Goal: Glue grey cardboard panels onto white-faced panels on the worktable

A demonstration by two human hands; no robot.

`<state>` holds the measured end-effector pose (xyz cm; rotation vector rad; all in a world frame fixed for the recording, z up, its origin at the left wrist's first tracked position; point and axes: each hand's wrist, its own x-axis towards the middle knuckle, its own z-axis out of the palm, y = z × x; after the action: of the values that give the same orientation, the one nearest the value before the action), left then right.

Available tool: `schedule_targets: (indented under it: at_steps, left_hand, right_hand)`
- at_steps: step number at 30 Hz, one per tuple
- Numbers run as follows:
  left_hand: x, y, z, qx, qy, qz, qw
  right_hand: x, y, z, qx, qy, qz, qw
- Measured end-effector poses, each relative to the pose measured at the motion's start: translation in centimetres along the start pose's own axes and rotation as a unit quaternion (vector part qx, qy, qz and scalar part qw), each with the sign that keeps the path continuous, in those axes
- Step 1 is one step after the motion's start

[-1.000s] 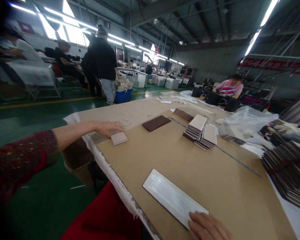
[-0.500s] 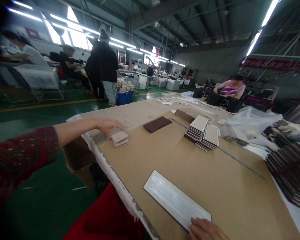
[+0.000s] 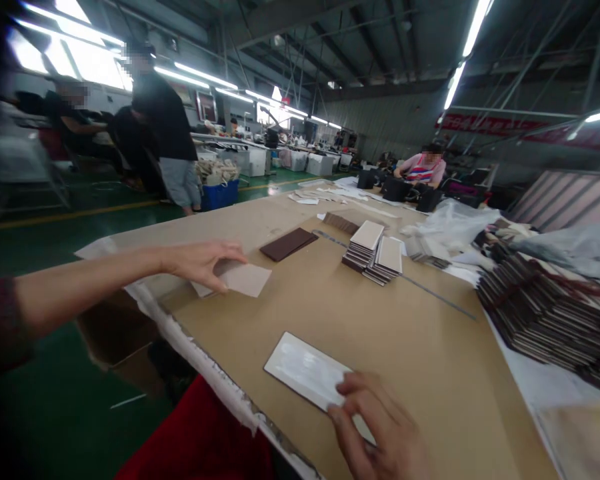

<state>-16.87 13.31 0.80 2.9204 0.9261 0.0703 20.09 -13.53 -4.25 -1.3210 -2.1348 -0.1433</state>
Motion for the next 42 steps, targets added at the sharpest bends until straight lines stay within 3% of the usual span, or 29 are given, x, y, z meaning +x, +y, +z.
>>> schedule_targets:
  at_steps: [2,5,7,9,12,16,18,20,22,24,29,34,42]
  left_hand:
    - [1.4,4.7,0.6,-0.005,0.019,0.084,0.996]
    - [2.9,10.9,1.7,-0.036,0.039,0.161,0.986]
    - [3.5,13.6,2.1,-0.060,0.045,0.179,0.981]
    - [3.9,15.0,2.2,-0.061,0.046,0.187,0.979]
    - [3.8,15.1,2.4,-0.036,0.088,0.192,0.977]
    - [2.3,13.5,4.6,-0.069,0.190,0.110,0.973]
    - [1.3,12.7,6.9,-0.093,0.167,0.066,0.979]
    - [0.6,12.4,9.6,-0.110,0.107,0.054,0.987]
    - [0.3,12.5,11.8,-0.133,0.063,0.054,0.988]
    - [0.3,12.8,13.1,-0.155,0.056,0.056,0.985]
    - [0.8,13.2,13.4,-0.186,0.070,0.064,0.978]
    - [0.6,13.0,13.8,-0.198,0.081,0.028,0.976]
    - [0.4,12.9,14.1,-0.212,0.090,0.034,0.973]
  right_hand:
    - [2.1,-1.7,0.4,0.013,0.004,0.015,1.000]
    - [4.0,-2.7,1.7,-0.011,-0.067,0.005,0.998]
    - [4.1,-2.8,2.4,-0.017,-0.104,0.017,0.994]
    - [3.6,-2.4,2.5,-0.004,-0.105,0.033,0.994]
    - [2.2,-0.5,1.6,0.031,-0.064,0.085,0.994]
    - [-1.0,4.5,-0.9,0.093,0.013,0.256,0.962]
    - [-3.0,6.7,-2.1,0.151,0.045,0.330,0.931]
    - [-4.8,7.9,-2.9,0.199,0.048,0.357,0.912]
    - [-5.9,8.1,-3.3,0.213,0.011,0.344,0.914]
    - [-6.5,7.7,-3.3,0.207,-0.048,0.319,0.924]
    - [-6.1,6.7,-2.5,0.179,-0.153,0.283,0.930]
    - [-5.3,6.8,-1.5,0.154,-0.185,0.243,0.940]
    - [-5.1,7.7,-0.6,0.132,-0.203,0.235,0.941]
